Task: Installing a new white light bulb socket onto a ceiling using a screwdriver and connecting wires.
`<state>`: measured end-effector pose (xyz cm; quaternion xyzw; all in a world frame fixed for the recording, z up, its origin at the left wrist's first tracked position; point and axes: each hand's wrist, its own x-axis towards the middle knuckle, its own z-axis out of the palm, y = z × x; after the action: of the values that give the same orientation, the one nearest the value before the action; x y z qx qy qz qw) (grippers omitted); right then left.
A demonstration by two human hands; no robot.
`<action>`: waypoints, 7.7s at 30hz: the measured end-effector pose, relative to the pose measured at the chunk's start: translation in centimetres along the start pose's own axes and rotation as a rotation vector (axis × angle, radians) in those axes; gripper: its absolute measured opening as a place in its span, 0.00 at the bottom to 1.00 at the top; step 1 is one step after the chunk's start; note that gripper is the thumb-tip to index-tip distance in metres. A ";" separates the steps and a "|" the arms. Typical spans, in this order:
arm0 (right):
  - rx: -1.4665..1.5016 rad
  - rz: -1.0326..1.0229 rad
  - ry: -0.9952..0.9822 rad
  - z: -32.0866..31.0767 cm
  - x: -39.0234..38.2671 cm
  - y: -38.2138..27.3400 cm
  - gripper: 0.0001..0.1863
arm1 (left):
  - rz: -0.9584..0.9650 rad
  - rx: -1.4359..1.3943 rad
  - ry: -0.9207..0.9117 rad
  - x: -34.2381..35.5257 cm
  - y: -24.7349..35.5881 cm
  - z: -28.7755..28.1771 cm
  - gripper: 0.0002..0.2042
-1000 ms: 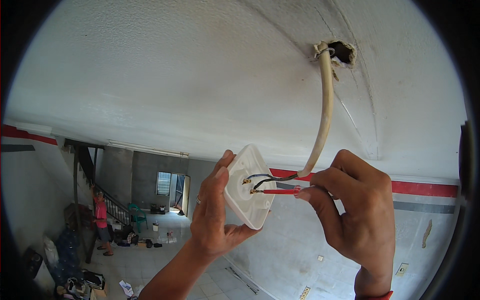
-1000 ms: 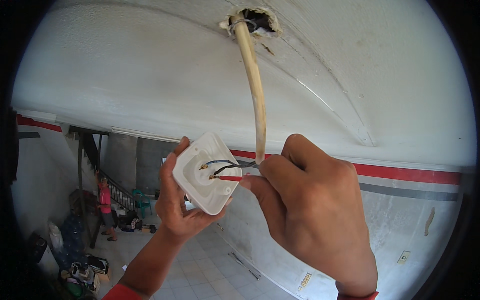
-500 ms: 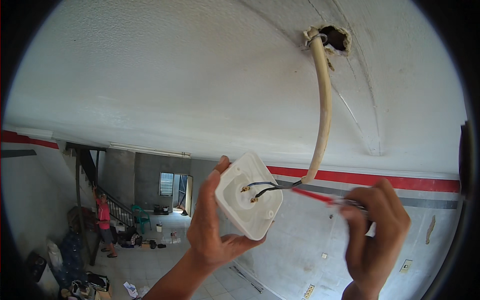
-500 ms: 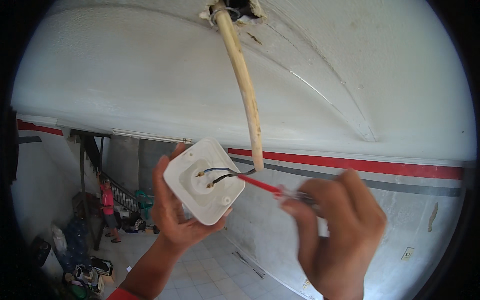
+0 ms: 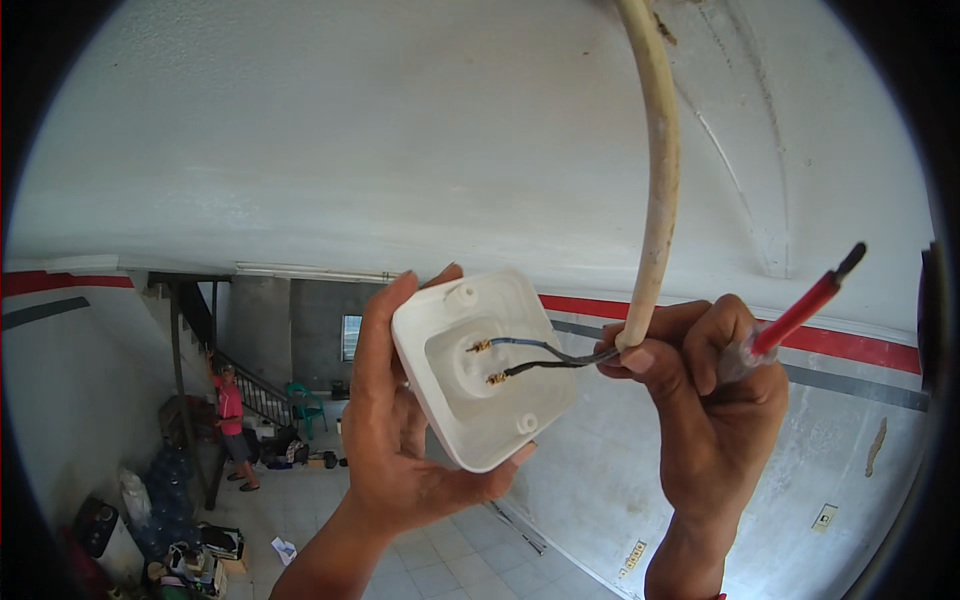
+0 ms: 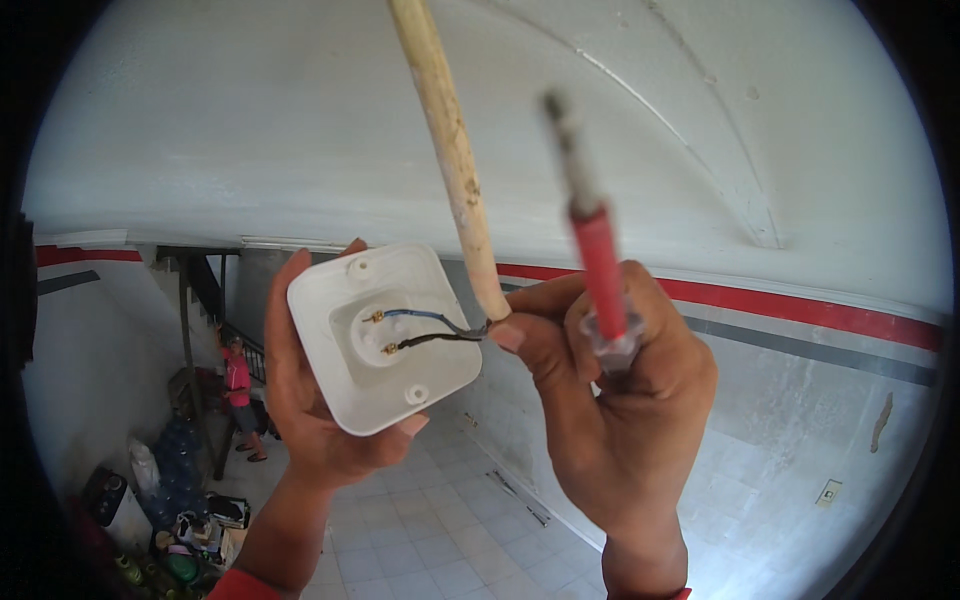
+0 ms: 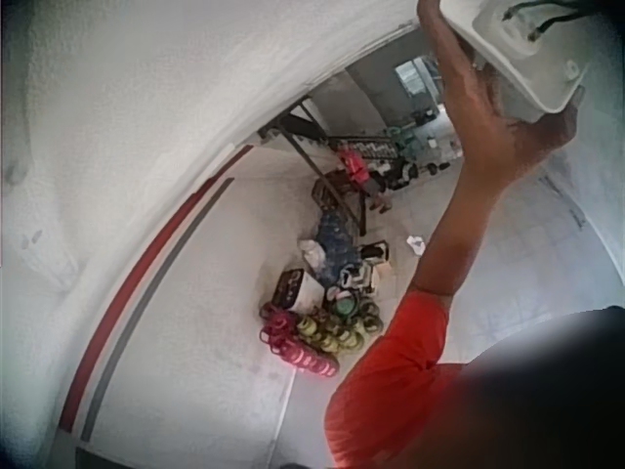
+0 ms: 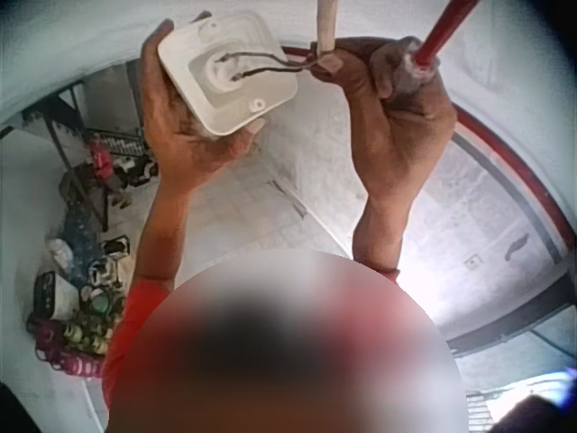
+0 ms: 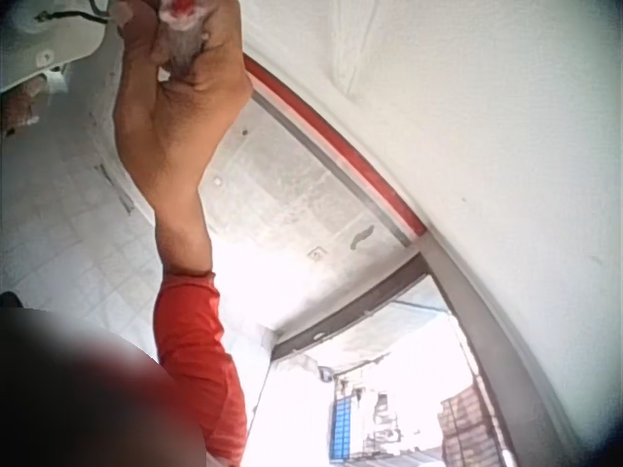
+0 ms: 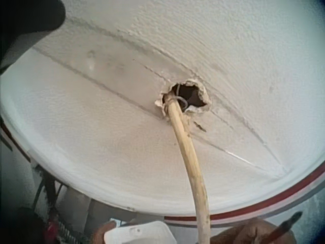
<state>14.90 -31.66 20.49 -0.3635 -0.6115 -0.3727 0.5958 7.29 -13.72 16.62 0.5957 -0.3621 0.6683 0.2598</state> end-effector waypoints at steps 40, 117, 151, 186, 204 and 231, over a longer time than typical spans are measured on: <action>-0.124 -0.381 -0.114 3.8 4.7 2.7 0.17 | -0.244 -0.066 -0.338 4.4 0.9 -3.1 0.52; 0.711 -0.031 0.142 5.3 4.4 2.6 0.21 | 0.063 0.311 -0.047 9.1 4.6 -3.5 0.18; 0.708 -0.092 -0.079 5.7 5.1 4.3 0.14 | 0.513 1.070 -0.190 10.6 5.9 -4.7 0.39; 1.208 -0.133 0.014 9.7 5.7 5.1 0.14 | 0.887 1.146 -0.512 14.7 7.5 -5.5 0.31; 0.301 -0.305 0.436 4.4 -4.6 4.9 0.16 | 0.989 1.195 -0.467 15.8 7.7 -5.6 0.29; -0.071 -0.644 0.556 6.6 1.1 -0.6 0.08 | 0.836 1.294 -0.502 15.3 8.9 -5.5 0.30</action>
<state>11.34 -26.11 21.46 -0.0601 -0.4967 -0.6444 0.5782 -5.34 -16.02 29.93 0.5754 -0.1439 0.6337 -0.4967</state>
